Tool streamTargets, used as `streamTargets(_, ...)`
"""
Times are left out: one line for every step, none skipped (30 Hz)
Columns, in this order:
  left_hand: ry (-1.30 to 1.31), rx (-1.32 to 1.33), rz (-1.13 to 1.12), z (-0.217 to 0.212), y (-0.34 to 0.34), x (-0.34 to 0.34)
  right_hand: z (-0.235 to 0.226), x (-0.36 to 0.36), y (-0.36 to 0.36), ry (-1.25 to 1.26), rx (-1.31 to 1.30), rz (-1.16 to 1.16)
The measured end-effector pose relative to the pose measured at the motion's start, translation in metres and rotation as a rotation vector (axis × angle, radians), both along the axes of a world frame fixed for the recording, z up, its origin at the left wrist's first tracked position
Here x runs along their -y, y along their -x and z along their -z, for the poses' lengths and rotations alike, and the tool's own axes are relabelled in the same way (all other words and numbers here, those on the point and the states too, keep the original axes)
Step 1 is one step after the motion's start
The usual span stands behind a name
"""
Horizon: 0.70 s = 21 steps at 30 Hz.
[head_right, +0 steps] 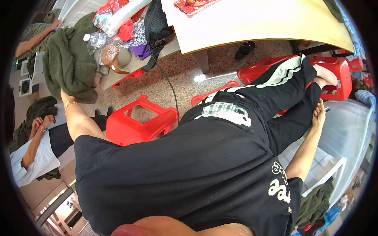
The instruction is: Trim loose threads from a green knitted garment using nippers at a factory workstation.
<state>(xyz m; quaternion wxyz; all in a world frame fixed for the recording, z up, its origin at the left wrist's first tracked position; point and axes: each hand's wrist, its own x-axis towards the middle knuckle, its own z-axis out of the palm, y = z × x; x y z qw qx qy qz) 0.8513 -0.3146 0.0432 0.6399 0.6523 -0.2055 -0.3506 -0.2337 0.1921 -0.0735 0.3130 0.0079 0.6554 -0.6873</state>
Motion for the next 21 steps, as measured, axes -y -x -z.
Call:
streamTargets(-0.001,-0.006,0.004,-0.004,-0.018,0.014,0.002,-0.006,0.002,0.010,-0.002,0.004)
streamTargets(-0.004,0.034,-0.049,-0.019,-0.035,0.026,0.007,-0.011,0.005,0.018,0.005,0.010)
streamTargets(-0.006,0.081,-0.108,-0.042,-0.051,0.035,0.014,-0.007,0.005,0.026,0.019,0.009)
streamTargets(-0.003,0.131,-0.161,-0.067,-0.058,0.045,0.020,-0.006,0.006,0.020,0.014,0.014)
streamTargets(0.000,0.180,-0.210,-0.090,-0.057,0.055,0.027,-0.009,0.010,0.013,0.009,0.022)
streamTargets(-0.004,0.177,-0.198,-0.099,-0.043,0.069,0.027,-0.012,0.013,0.029,0.003,0.033)
streamTargets(0.045,0.131,-0.176,-0.102,-0.014,0.087,0.018,-0.017,0.013,0.047,-0.036,0.022)
streamTargets(0.095,0.082,-0.155,-0.108,0.022,0.099,0.007,-0.023,0.010,0.049,-0.066,0.037)
streamTargets(0.154,0.050,-0.158,-0.117,0.037,0.095,0.003,-0.018,0.010,0.060,-0.078,0.027)
streamTargets(0.138,0.067,-0.045,-0.118,0.050,0.100,0.002,-0.017,0.009,0.062,-0.076,0.035)
streamTargets(0.121,0.085,0.070,-0.120,0.062,0.107,0.001,-0.018,0.007,0.038,-0.083,0.042)
streamTargets(-0.016,0.185,0.142,-0.117,0.059,0.112,0.002,-0.018,0.006,0.018,-0.086,0.044)
streamTargets(-0.167,0.341,0.039,-0.101,0.058,0.118,0.000,-0.017,0.005,0.021,-0.084,0.050)
streamTargets(-0.298,0.304,0.028,-0.078,0.059,0.123,-0.003,-0.018,0.002,0.036,-0.098,0.038)
streamTargets(-0.429,0.267,0.016,-0.055,0.059,0.126,-0.008,-0.020,-0.001,0.051,-0.113,0.024)
streamTargets(-0.273,0.318,0.048,-0.060,0.026,0.124,0.003,-0.012,0.000,0.068,-0.085,0.029)
streamTargets(-0.104,0.396,0.081,-0.096,-0.005,0.121,0.028,-0.008,0.003,0.102,-0.027,0.019)
streamTargets(-0.055,0.455,0.071,-0.109,-0.012,0.121,0.039,-0.011,0.004,0.135,-0.011,0.014)
streamTargets(-0.060,0.451,0.079,-0.104,-0.002,0.123,0.039,-0.016,0.003,0.148,-0.023,0.011)
streamTargets(-0.164,0.612,-0.045,-0.081,0.019,0.122,0.027,-0.020,0.000,0.128,-0.047,0.018)
streamTargets(-0.262,0.776,-0.161,-0.064,0.051,0.118,0.013,-0.028,-0.004,0.106,-0.076,0.050)
